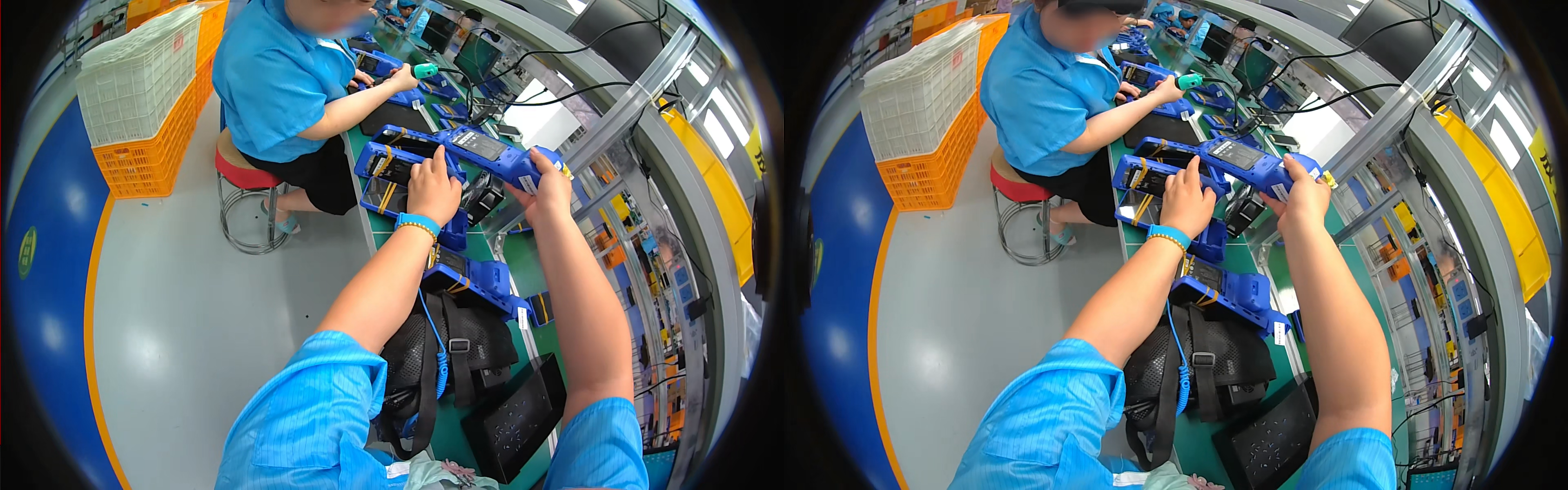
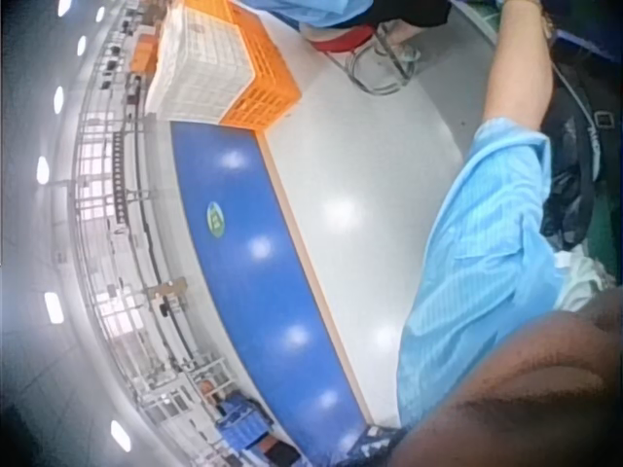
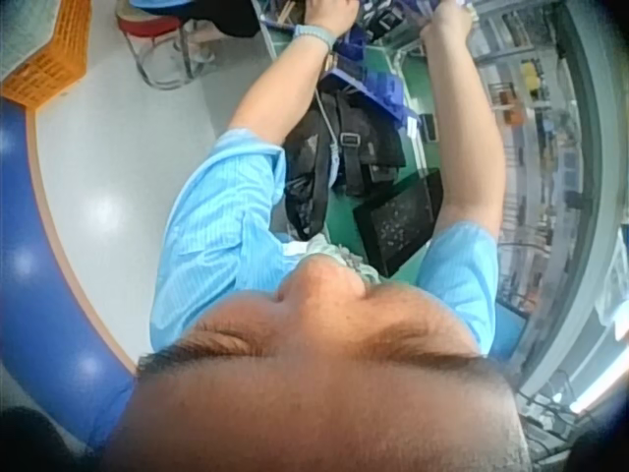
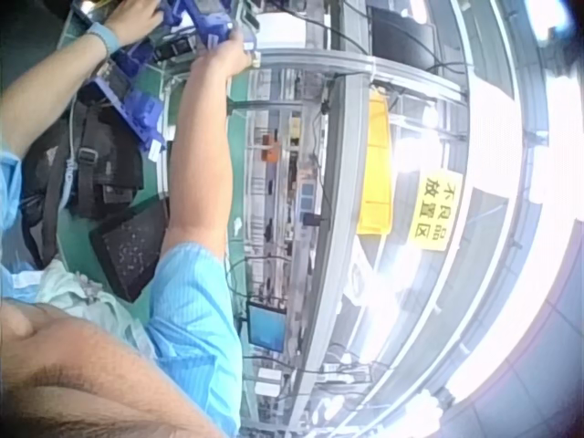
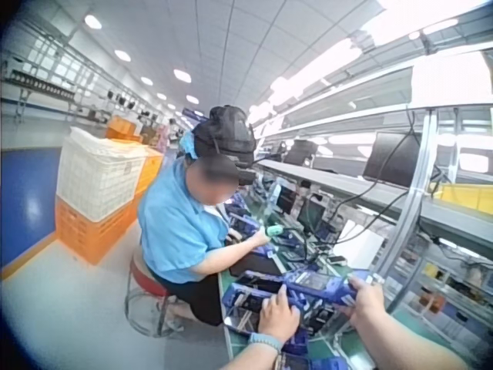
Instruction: The person assembles hand-held electronic devices by inserting internal components and battery packs into a device case, then securing the case with screws using an electric screwdriver.
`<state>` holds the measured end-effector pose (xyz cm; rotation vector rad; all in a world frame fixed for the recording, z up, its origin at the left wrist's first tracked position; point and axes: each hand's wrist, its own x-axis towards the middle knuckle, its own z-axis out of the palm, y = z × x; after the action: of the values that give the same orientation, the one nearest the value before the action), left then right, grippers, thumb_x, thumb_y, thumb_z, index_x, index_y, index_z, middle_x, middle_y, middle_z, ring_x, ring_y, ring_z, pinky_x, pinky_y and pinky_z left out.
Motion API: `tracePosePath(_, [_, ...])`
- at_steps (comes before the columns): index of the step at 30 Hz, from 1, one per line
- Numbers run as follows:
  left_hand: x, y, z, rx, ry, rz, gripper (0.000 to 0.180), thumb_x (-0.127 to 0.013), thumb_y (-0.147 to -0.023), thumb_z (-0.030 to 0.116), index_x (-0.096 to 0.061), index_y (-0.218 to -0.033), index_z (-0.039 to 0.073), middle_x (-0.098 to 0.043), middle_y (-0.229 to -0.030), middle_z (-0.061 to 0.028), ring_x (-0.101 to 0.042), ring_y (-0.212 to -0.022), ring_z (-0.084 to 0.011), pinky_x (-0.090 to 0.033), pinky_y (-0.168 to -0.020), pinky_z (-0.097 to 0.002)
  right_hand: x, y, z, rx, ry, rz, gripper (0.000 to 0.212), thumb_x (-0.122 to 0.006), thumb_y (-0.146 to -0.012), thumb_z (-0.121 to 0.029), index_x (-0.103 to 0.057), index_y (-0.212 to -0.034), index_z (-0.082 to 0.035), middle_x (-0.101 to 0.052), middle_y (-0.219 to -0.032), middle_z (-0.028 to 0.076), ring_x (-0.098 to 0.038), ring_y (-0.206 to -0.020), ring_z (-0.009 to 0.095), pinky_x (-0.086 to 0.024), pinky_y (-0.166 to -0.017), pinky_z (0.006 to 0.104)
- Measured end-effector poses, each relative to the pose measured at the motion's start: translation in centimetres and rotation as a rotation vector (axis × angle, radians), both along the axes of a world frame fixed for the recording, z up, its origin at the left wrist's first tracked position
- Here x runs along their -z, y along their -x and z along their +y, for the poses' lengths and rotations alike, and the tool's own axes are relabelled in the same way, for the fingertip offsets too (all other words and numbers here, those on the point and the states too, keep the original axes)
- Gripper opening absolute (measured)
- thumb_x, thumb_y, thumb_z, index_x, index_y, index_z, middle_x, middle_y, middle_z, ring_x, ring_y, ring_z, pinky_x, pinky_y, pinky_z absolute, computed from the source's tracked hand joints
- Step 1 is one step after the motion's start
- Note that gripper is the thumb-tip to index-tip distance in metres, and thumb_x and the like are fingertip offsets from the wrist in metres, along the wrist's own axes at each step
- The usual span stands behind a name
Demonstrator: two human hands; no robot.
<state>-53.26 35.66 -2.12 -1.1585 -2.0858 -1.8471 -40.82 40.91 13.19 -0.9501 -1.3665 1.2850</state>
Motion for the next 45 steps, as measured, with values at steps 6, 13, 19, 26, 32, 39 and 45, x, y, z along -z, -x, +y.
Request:
tracePosePath(6, [-0.05, 0.03, -0.04, 0.008, 0.017, -0.015, 0.063, -0.06, -0.088, 0.018, -0.04, -0.145, 0.001, -0.058, -0.12, -0.0194, -0.051, -0.115, -0.039, -0.044, -0.101, -0.0489, 0.08, 0.06, -0.01, 0.002, -0.01, -0.01, 0.056, -0.079, -0.083, -0.021, -0.043, -0.12, 0.002, -0.058, -0.116, 0.021, -0.068, -0.096, 0.036, -0.065, -0.068, 0.0498])
tracePosePath(13, [0.16, -0.04, -0.04, 0.005, -0.004, -0.027, 0.062, -0.059, -0.088, 0.018, -0.039, -0.145, 0.002, -0.059, -0.114, -0.0185, -0.051, -0.113, -0.0398, -0.043, -0.102, -0.0505, 0.2, 0.04, 0.27, 0.005, -0.033, -0.015, 0.057, -0.079, -0.083, -0.022, -0.043, -0.12, 0.002, -0.058, -0.115, 0.02, -0.068, -0.094, 0.035, -0.066, -0.066, 0.0489])
tracePosePath(19, [0.19, -0.12, 0.11, 0.014, -0.001, -0.01, 0.062, -0.059, -0.087, 0.017, -0.041, -0.144, 0.0, -0.058, -0.12, -0.02, -0.051, -0.115, -0.0393, -0.044, -0.101, -0.0491, 0.1, -0.1, 0.03, 0.01, -0.032, -0.033, 0.056, -0.079, -0.083, -0.021, -0.043, -0.12, 0.002, -0.059, -0.114, 0.02, -0.069, -0.094, 0.034, -0.066, -0.063, 0.0466])
tracePosePath(26, [0.14, 0.07, 0.06, 0.007, -0.001, 0.003, 0.061, -0.059, -0.087, 0.017, -0.042, -0.143, -0.001, -0.058, -0.119, -0.0201, -0.051, -0.114, -0.0394, -0.044, -0.101, -0.0486, -0.12, -0.06, -0.35, 0.0, -0.05, -0.036, 0.053, -0.078, -0.084, -0.02, -0.044, -0.118, 0.001, -0.061, -0.111, 0.019, -0.07, -0.091, 0.033, -0.065, -0.064, 0.0476])
tracePosePath(32, [0.39, -0.02, -0.21, 0.001, -0.01, 0.001, 0.06, -0.06, -0.087, 0.017, -0.043, -0.142, -0.001, -0.059, -0.119, -0.0203, -0.052, -0.113, -0.039, -0.045, -0.1, -0.0486, 0.13, -0.11, -0.54, 0.009, -0.046, -0.041, 0.055, -0.078, -0.084, -0.02, -0.043, -0.12, 0.001, -0.06, -0.112, 0.019, -0.07, -0.091, 0.033, -0.065, -0.064, 0.0478])
tracePosePath(39, [-0.02, 0.02, -0.06, 0.014, -0.026, 0.002, 0.059, -0.06, -0.087, 0.016, -0.044, -0.14, -0.002, -0.06, -0.119, -0.0204, -0.053, -0.112, -0.0389, -0.045, -0.099, -0.0483, 0.05, -0.11, 0.13, 0.02, -0.054, -0.024, 0.058, -0.079, -0.083, -0.02, -0.042, -0.123, 0.001, -0.06, -0.113, 0.019, -0.07, -0.092, 0.033, -0.066, -0.064, 0.0471])
tracePosePath(45, [0.03, 0.01, -0.07, 0.012, -0.011, -0.005, 0.059, -0.06, -0.087, 0.016, -0.044, -0.14, -0.002, -0.06, -0.119, -0.0202, -0.053, -0.112, -0.0387, -0.045, -0.099, -0.0481, -0.04, 0.1, -0.51, 0.025, -0.071, -0.043, 0.057, -0.079, -0.083, -0.021, -0.044, -0.122, 0.001, -0.06, -0.112, 0.019, -0.07, -0.092, 0.033, -0.066, -0.064, 0.047])
